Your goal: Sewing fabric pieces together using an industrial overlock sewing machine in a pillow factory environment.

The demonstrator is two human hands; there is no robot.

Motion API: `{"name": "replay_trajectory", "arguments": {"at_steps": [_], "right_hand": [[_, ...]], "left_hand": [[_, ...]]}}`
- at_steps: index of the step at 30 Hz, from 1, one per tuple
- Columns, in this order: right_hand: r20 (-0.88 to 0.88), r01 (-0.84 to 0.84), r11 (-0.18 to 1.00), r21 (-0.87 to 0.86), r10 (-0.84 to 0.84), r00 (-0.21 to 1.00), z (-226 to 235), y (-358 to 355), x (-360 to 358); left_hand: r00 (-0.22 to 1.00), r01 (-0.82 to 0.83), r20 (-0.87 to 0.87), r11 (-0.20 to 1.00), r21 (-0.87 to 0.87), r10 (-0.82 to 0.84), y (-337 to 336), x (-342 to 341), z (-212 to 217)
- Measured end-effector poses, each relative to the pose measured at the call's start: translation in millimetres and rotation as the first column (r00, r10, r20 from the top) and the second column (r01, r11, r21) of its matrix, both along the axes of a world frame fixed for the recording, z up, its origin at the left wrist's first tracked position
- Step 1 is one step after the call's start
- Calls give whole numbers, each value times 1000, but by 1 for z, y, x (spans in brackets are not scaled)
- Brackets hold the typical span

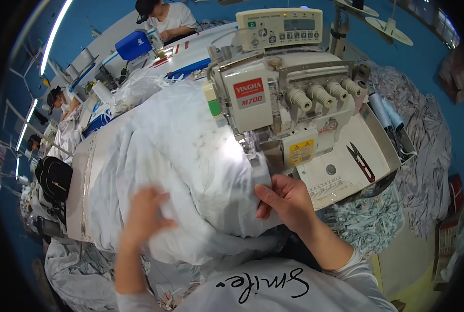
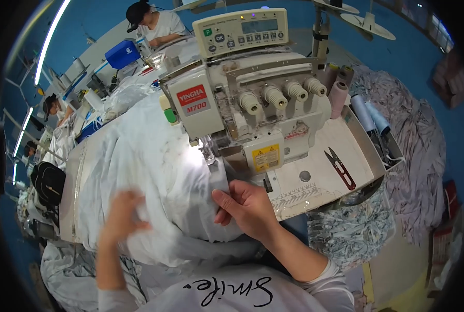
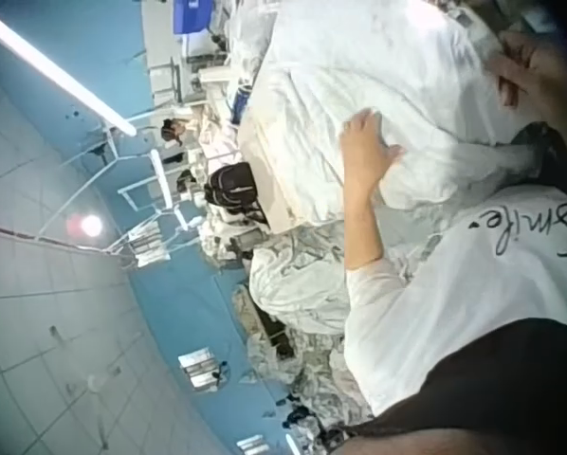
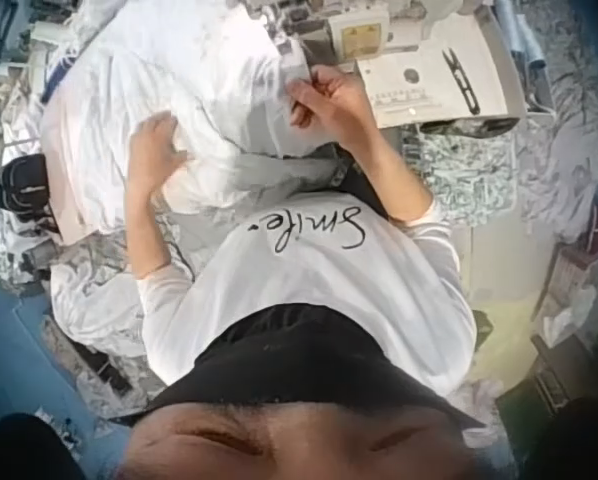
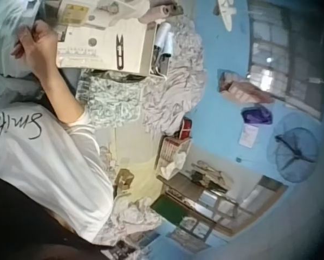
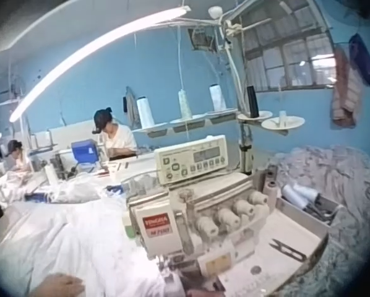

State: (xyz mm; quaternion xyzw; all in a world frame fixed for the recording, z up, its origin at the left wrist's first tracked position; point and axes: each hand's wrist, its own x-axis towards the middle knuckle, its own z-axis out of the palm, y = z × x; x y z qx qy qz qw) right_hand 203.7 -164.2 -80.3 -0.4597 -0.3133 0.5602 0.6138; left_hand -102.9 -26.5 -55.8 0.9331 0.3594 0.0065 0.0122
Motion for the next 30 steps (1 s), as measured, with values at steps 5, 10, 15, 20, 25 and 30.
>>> {"name": "replay_trajectory", "arguments": {"at_steps": [5,10,15,20,25,30], "right_hand": [[-8,-36,999,-5,35,999,6,0,-5],[54,-24,1000,-16,25,998,3,0,-5],[54,-28,1000,-2,29,998,6,-1,-4],[51,-31,999,-18,32,998,6,1,-4],[25,-42,999,-14,42,999,4,1,-2],[17,-36,999,-12,36,999,5,1,-4]], "left_hand": [[833,-417,439,904,96,338,-35,-11,-20],[380,-578,871,815,-39,312,20,1,15],[350,-496,934,859,125,66,76,13,69],[213,-199,977,979,43,0,107,8,90],[-41,57,996,996,-75,77,119,3,104],[6,194,999,980,-35,35,146,-14,134]]}}
